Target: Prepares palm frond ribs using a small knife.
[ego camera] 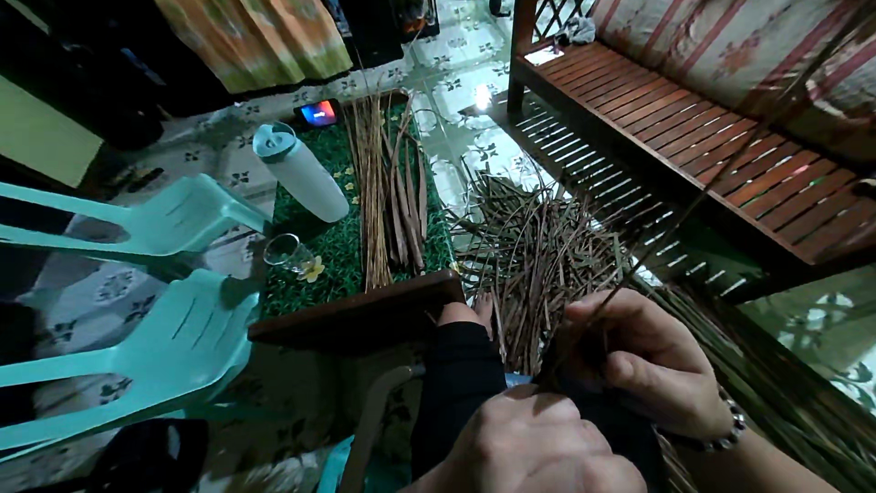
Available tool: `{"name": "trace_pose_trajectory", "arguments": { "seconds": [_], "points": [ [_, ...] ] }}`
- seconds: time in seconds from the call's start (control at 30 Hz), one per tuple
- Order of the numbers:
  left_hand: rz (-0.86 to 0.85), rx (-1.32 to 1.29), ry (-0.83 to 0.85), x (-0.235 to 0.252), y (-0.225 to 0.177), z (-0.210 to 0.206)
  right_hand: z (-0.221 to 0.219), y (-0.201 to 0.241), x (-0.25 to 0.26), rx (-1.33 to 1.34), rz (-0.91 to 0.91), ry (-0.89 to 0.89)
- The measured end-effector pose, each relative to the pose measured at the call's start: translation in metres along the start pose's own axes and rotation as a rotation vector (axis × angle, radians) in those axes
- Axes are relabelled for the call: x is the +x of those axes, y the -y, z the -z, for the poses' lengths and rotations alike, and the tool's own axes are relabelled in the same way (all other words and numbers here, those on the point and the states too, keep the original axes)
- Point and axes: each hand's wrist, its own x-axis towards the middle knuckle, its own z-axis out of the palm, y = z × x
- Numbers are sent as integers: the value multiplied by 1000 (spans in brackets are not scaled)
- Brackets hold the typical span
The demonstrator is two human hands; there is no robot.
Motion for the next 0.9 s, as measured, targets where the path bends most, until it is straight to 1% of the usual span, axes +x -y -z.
{"name": "trace_pose_trajectory", "arguments": {
  "seconds": [0.3, 0.43, 0.57, 0.8, 0.9],
  "points": [
    [-31, 6, 46, -1, 6, 2, 13, 13, 18, -71, 33, -131],
    [-38, -16, 39, -4, 8, 3, 23, 20, 28, -32, 44, -206],
    [-20, -11, 52, -6, 7, 5, 30, 28, 35, -32, 46, -226],
    [6, 11, 37, -6, 6, 4, 26, 26, 27, -90, 13, -77],
    [0, -15, 42, -5, 7, 2, 27, 28, 25, -62, -2, -54]
  ]
}}
